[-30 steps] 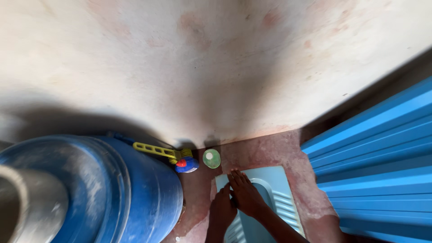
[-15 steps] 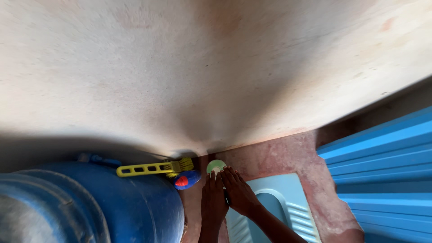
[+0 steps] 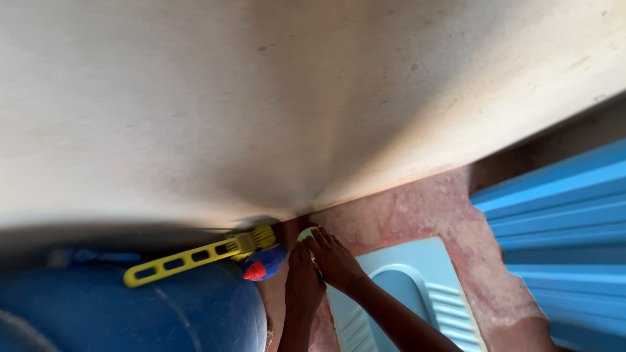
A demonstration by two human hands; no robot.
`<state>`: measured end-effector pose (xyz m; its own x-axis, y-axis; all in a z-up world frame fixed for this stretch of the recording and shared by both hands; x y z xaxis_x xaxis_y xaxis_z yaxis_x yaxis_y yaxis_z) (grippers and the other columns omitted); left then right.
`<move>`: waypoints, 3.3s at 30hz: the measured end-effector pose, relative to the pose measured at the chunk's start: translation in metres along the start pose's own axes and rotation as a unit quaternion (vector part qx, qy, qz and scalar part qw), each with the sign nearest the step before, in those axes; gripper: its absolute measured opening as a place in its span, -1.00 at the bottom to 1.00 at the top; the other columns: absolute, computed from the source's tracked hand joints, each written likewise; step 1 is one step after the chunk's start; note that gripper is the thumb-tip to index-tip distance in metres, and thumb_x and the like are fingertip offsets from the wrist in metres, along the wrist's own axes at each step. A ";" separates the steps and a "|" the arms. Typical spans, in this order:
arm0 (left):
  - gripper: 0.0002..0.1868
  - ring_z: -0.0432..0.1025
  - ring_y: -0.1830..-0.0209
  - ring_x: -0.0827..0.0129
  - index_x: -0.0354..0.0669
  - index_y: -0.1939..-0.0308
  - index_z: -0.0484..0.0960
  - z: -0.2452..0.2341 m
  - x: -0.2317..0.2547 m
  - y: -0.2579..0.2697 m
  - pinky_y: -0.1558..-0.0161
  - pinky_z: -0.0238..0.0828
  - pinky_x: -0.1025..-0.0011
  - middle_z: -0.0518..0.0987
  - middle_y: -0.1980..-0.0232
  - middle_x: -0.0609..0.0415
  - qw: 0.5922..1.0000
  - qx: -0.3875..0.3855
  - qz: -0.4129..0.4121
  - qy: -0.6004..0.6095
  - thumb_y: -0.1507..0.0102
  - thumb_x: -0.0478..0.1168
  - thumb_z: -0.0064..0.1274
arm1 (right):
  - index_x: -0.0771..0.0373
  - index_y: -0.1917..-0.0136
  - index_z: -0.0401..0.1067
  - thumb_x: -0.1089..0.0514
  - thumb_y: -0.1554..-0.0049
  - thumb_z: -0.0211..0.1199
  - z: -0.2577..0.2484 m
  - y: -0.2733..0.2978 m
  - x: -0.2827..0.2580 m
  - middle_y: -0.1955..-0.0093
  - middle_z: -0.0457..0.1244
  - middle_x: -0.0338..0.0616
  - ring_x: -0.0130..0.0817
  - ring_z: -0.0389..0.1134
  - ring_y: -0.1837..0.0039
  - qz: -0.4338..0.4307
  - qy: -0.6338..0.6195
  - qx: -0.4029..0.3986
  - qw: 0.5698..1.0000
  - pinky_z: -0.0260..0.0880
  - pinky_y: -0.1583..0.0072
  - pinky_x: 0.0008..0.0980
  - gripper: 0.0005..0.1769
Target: The person washes hands using water from a large blue barrel, then uses a yellow scrub brush to clean the floor and walls around a squat toilet. They handle a yellow plastic tray and two bottles of cleaning liquid, placing them near the barrel.
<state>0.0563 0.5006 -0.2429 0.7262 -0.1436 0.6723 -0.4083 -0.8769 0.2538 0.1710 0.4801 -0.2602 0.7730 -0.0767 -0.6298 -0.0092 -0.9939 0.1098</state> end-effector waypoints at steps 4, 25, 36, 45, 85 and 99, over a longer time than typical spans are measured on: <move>-0.39 0.34 -0.32 -0.06 -0.16 -0.38 0.20 0.002 0.013 0.003 -0.17 0.41 0.08 0.38 -0.36 -0.18 0.996 -0.027 -0.077 0.017 -0.24 -0.36 -0.02 | 0.25 -0.37 0.25 0.30 -0.05 0.31 -0.001 0.007 0.001 -0.53 0.10 0.14 0.08 0.03 -0.60 0.011 -0.026 0.012 1.000 0.18 -0.47 -0.08 -0.38; -0.24 0.37 -0.30 -0.11 -0.25 -0.39 0.21 0.011 0.040 0.042 -0.18 0.41 0.10 0.39 -0.34 -0.25 0.997 -0.057 -0.041 -0.024 -0.10 -0.44 0.09 | 0.28 -0.41 0.19 0.50 0.03 0.18 0.001 0.064 0.013 -0.62 0.02 0.06 0.00 -0.06 -0.65 0.060 -0.124 0.042 0.990 0.33 -0.38 -0.08 -0.27; -0.30 0.39 -0.29 -0.04 -0.21 -0.29 0.32 0.051 0.077 0.107 -0.20 0.41 0.17 0.46 -0.28 -0.18 0.996 -0.074 -0.038 0.041 -0.07 -0.39 0.18 | 0.24 -0.46 0.15 0.35 -0.06 0.26 -0.023 0.169 0.021 -0.61 0.02 0.09 0.08 0.00 -0.61 0.091 -0.125 0.037 0.987 0.31 -0.37 -0.05 -0.28; -0.29 0.45 -0.26 -0.01 -0.22 -0.35 0.27 0.068 0.057 0.194 -0.18 0.45 0.19 0.52 -0.23 -0.21 0.984 -0.042 -0.118 0.123 -0.14 -0.32 0.20 | 0.18 -0.49 0.08 0.26 -0.03 0.33 -0.016 0.236 -0.008 -0.61 -0.02 0.06 0.07 0.03 -0.57 0.096 -0.071 -0.059 0.991 0.30 -0.36 -0.09 -0.19; -0.48 0.46 -0.08 -0.23 -0.29 -0.11 0.49 -0.086 -0.201 0.487 -0.10 0.42 0.00 0.60 -0.01 -0.29 0.971 0.161 -0.167 0.051 -0.06 -0.32 0.16 | 0.22 -0.37 0.24 0.39 0.04 0.29 0.200 0.326 -0.318 -0.28 0.25 0.15 0.17 0.38 -0.22 -0.216 -0.099 -0.119 0.964 0.44 -0.15 -0.08 -0.30; -0.35 0.53 -0.12 -0.15 -0.14 -0.23 0.52 -0.151 -0.322 0.427 -0.14 0.49 0.09 0.64 -0.01 -0.32 0.930 0.108 -0.284 0.209 -0.01 -0.29 0.16 | 0.31 -0.42 0.21 0.46 0.05 0.27 0.307 0.238 -0.361 -0.38 0.19 0.27 0.25 0.33 -0.30 -0.207 -0.159 -0.112 0.959 0.46 -0.20 -0.07 -0.24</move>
<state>-0.4351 0.2416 -0.2459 0.4943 0.5211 0.6958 0.1288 -0.8355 0.5342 -0.3045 0.2466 -0.2427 0.4488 0.2647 -0.8535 0.4207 -0.9052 -0.0595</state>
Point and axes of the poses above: each hand's wrist, its own y-axis away from the middle knuckle, its own z-axis out of the palm, x = y × z, the point moved 1 cm from there along -y, towards the middle knuckle
